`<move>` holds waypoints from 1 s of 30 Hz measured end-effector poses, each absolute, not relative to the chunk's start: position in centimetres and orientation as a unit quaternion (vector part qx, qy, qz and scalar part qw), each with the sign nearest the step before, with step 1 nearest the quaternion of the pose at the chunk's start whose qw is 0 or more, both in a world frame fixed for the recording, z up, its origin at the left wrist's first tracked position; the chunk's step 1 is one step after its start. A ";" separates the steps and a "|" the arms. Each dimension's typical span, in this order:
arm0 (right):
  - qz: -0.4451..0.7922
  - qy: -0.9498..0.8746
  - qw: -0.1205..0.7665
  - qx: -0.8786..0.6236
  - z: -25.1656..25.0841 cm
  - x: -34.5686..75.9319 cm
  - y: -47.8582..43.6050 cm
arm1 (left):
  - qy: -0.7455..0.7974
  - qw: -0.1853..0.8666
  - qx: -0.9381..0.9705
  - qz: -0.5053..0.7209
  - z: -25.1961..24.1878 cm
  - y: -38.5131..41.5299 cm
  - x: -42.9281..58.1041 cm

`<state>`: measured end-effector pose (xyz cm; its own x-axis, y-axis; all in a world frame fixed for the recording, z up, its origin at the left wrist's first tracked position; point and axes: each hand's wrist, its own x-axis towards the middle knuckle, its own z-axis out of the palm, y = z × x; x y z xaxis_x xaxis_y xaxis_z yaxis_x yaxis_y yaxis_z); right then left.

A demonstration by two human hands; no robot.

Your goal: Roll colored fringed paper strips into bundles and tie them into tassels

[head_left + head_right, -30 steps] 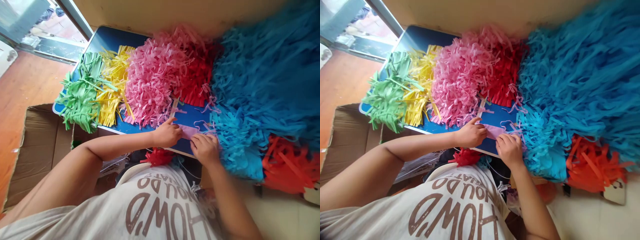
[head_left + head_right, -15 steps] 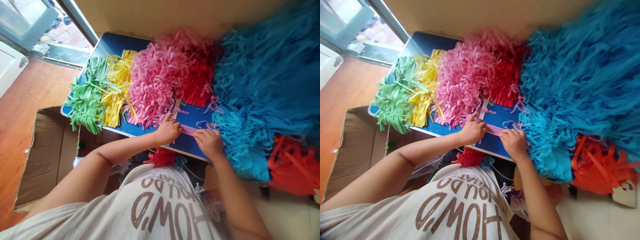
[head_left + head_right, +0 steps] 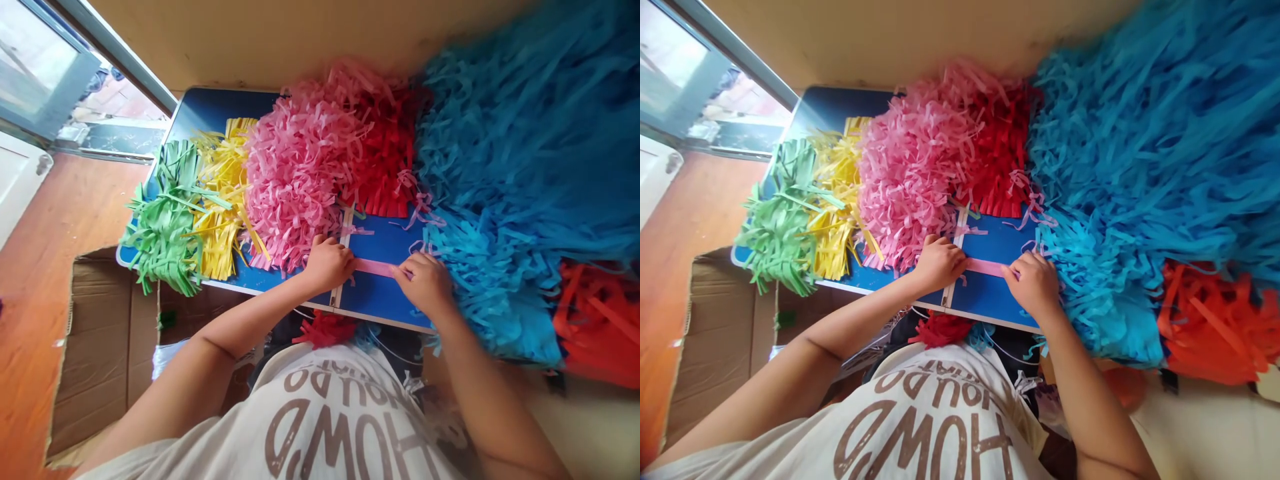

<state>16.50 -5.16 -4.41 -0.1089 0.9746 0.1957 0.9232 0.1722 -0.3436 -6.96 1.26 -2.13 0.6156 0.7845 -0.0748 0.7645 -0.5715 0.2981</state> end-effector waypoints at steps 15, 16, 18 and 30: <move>-0.066 -0.855 0.160 -0.490 -1.9 14.6 -6.1 | 0.168 -0.008 0.983 0.071 -1.3 1.1 -6.6; -0.068 -0.860 0.156 -0.482 -2.1 14.5 -6.0 | 0.170 -0.013 0.983 0.073 -1.3 1.0 -6.4; -0.066 -0.861 0.154 -0.479 -2.7 14.5 -5.4 | 0.188 -0.019 0.978 0.084 -1.5 0.7 -5.8; -0.076 -0.839 0.148 -0.518 -2.4 13.5 -5.9 | 0.284 -0.032 0.948 0.139 -3.2 -0.3 -6.8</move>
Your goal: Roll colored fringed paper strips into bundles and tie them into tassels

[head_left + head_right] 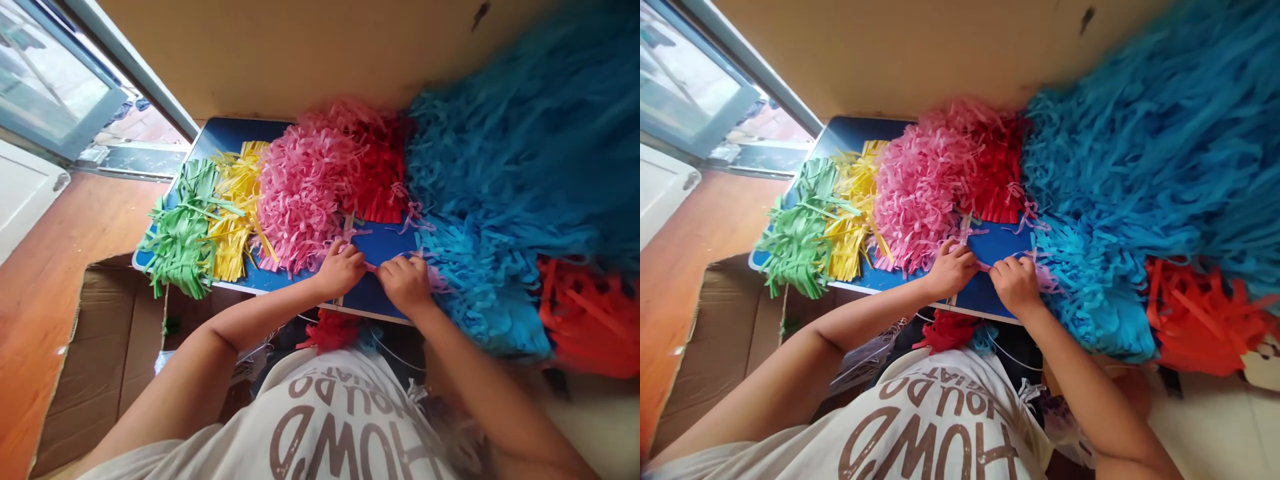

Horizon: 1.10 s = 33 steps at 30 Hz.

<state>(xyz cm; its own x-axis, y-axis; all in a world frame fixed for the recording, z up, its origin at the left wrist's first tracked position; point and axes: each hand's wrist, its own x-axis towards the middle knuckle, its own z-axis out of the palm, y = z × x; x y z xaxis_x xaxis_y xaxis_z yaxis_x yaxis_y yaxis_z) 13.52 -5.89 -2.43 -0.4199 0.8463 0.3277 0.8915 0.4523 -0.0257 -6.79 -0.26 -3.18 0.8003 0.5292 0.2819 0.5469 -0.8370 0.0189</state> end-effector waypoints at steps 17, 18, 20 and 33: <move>0.093 -0.764 0.284 -0.572 -4.7 18.6 -6.7 | -0.350 -0.074 -0.923 -0.142 -3.7 0.1 -9.3; 0.106 -0.752 0.288 -0.584 -4.7 18.6 -6.6 | -0.359 -0.094 -0.918 -0.141 -3.7 0.1 -9.4; 0.122 -0.733 0.280 -0.608 -4.6 18.5 -6.4 | -0.375 -0.123 -0.908 -0.137 -3.7 0.2 -9.4; 0.122 -0.722 0.230 -0.642 -4.4 18.0 -5.2 | -0.410 -0.149 -0.891 -0.128 -3.2 0.6 -8.6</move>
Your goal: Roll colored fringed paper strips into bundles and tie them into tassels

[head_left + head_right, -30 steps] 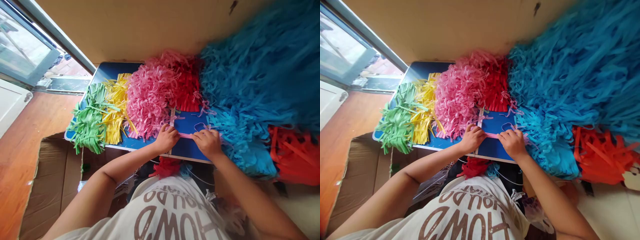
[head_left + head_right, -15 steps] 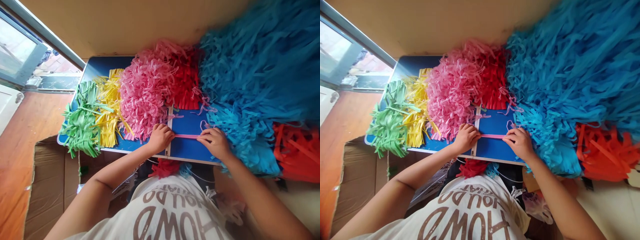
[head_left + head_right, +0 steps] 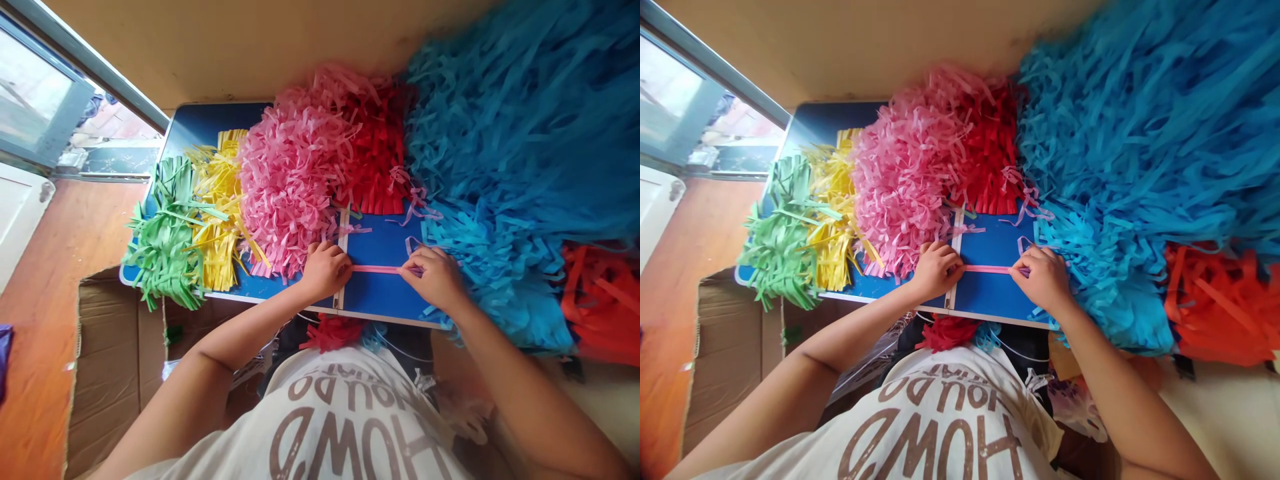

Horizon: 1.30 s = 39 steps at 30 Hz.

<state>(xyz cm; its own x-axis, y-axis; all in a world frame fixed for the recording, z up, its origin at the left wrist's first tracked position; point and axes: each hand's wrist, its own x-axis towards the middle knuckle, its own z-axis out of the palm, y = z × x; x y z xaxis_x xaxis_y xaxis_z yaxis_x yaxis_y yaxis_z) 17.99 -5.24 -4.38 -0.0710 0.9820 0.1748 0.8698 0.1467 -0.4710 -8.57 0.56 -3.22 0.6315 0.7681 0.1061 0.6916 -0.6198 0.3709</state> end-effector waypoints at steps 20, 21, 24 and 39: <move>-0.068 -0.866 0.108 -0.484 -2.2 15.9 -4.6 | 0.240 -0.073 0.957 0.147 -3.0 -1.0 -6.1; -0.062 -0.860 0.121 -0.492 -2.1 15.9 -4.6 | 0.243 -0.078 0.955 0.153 -3.1 -0.9 -6.0; -0.048 -0.836 0.160 -0.523 -1.7 15.3 -4.9 | 0.254 -0.092 0.947 0.173 -3.4 -0.7 -6.0; -0.038 -0.806 0.253 -0.533 -4.4 17.3 -6.6 | 0.284 0.089 0.938 0.179 -4.7 -0.1 -9.5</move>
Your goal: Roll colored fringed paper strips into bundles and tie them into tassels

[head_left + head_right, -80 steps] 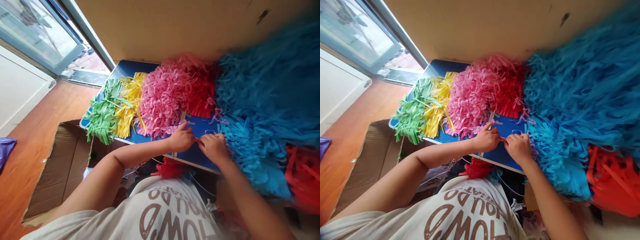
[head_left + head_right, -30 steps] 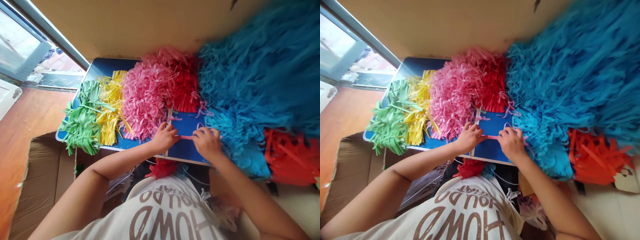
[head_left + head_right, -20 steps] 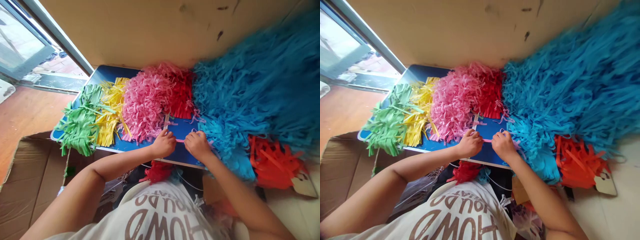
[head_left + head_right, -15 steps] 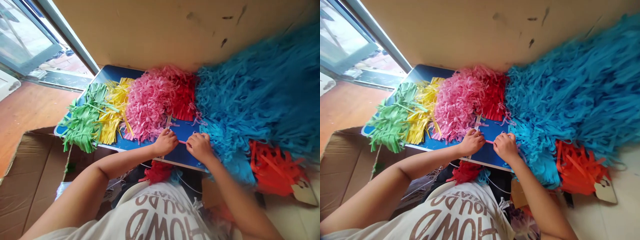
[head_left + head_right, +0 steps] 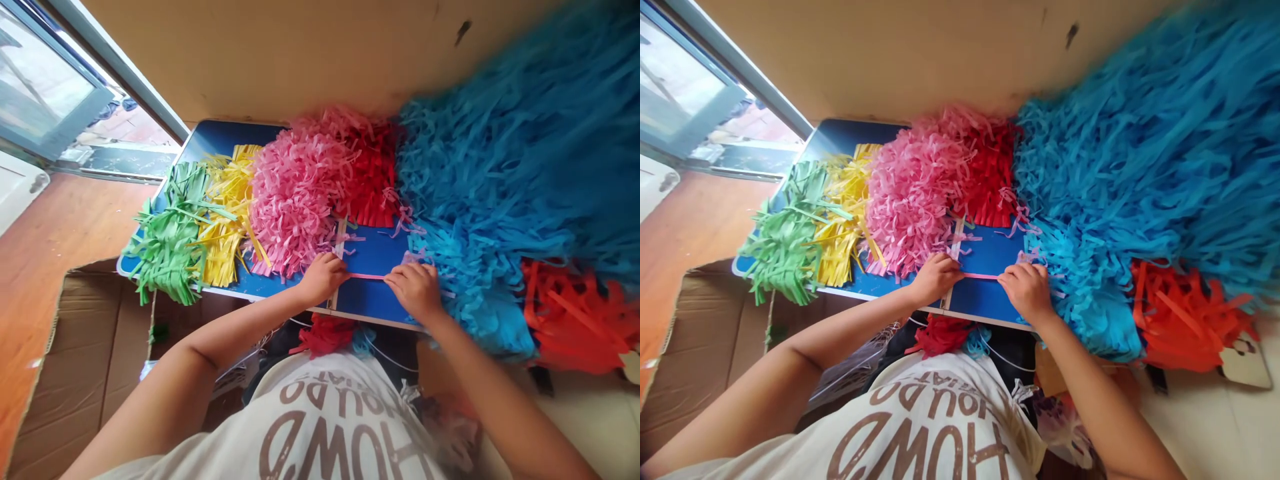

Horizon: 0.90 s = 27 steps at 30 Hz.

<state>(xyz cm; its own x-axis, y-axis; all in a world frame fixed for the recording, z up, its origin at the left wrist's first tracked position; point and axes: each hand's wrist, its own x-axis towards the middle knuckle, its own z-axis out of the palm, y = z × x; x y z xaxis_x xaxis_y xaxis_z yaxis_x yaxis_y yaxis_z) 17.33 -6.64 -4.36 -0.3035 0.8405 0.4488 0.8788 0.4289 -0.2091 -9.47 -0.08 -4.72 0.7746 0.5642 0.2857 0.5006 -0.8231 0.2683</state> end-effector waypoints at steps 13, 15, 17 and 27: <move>0.084 -0.761 0.252 -0.591 -5.1 18.2 -6.1 | 0.354 0.206 0.890 0.201 -4.9 0.4 -9.4; 0.092 -0.759 0.247 -0.596 -5.0 18.1 -6.0 | 0.362 0.205 0.892 0.178 -4.8 0.3 -9.3; 0.099 -0.756 0.237 -0.602 -4.9 17.9 -6.0 | 0.380 0.202 0.889 0.154 -4.5 0.2 -9.1; 0.055 -0.766 0.143 -0.624 -2.5 16.1 -5.2 | 0.281 0.059 0.952 0.107 -2.9 -0.5 -7.4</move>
<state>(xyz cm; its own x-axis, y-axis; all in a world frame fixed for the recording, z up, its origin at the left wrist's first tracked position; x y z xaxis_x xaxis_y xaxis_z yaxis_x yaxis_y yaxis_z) 16.10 -5.25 -2.52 -0.1805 0.9721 0.1498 0.9405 0.2152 -0.2631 -7.42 -0.49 -2.88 0.8191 0.5480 0.1699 0.5230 -0.8349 0.1713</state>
